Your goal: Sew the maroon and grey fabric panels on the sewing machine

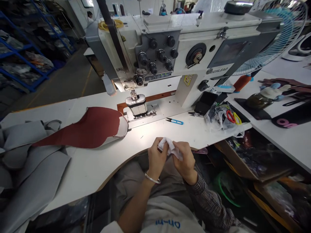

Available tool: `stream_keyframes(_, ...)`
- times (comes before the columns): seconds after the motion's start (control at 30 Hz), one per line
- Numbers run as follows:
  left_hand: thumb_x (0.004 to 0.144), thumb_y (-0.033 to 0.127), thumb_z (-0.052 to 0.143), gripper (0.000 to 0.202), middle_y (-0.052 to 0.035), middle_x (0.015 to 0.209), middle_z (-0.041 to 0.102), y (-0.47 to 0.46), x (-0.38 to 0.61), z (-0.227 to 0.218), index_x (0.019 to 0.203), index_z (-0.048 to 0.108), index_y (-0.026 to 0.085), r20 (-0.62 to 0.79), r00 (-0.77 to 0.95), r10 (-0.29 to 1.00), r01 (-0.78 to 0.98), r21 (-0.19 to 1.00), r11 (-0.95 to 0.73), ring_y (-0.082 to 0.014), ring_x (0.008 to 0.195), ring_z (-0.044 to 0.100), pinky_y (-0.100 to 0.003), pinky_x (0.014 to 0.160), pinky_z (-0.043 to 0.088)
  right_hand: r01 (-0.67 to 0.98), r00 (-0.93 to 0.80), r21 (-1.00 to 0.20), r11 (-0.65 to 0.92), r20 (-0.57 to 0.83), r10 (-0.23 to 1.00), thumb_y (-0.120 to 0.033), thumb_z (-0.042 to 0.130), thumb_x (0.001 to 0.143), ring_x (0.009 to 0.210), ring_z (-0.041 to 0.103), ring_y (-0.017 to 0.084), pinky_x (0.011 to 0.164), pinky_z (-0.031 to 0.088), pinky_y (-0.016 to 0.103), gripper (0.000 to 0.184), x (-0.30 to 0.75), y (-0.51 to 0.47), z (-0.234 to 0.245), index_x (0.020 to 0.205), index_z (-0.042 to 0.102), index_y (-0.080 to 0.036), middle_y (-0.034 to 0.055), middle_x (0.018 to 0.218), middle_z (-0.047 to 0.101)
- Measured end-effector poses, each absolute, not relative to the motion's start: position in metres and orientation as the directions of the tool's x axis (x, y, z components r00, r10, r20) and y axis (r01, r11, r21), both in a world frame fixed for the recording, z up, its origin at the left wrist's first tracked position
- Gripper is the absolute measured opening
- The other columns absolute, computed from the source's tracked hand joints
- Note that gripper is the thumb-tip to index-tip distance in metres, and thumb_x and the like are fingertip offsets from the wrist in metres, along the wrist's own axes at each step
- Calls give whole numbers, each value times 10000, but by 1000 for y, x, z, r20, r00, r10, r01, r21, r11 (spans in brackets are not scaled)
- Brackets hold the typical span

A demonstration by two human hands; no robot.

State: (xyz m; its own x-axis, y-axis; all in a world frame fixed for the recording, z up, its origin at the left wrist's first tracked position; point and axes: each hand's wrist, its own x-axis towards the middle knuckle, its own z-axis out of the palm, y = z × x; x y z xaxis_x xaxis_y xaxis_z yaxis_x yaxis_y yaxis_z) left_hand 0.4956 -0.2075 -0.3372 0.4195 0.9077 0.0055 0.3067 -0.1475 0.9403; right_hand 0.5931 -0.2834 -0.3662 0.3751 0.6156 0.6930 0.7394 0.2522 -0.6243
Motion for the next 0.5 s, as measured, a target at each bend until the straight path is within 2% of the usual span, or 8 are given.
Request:
stream_keyframes(0.17,962,431,421,290,-2,803,553,-209,491,-335,895,569,190,-55,499,865,20,998,52,-141,732,491,-228,681,418,815,202,-475,330,768,607,-15,462,888,947,627,242,814,505,448,642,591,-279,-373,1461,362,-287,91,1051,670)
stream_keyframes(0.3,943,457,491,294,-16,886,578,-209,488,-330,1025,566,184,-57,520,853,-6,998,70,-151,814,523,-236,762,436,797,147,-481,365,740,656,-25,486,861,991,624,243,873,473,469,657,595,-282,-369,1461,364,-263,91,1089,674)
stream_keyframes(0.4,910,437,569,274,-3,858,576,-209,486,-328,1024,557,189,-78,491,868,45,997,63,-138,773,523,-222,728,432,669,235,-629,395,684,691,-116,502,887,1051,605,258,932,453,495,507,598,-289,-361,1370,466,-264,93,1130,659)
stream_keyframes(0.5,929,438,537,253,-4,848,589,-210,486,-326,1002,563,197,-91,478,874,57,996,73,-138,755,528,-218,711,434,392,522,-869,303,481,704,-285,518,936,1180,544,281,994,448,488,382,600,-291,-356,1315,499,-244,124,1256,586)
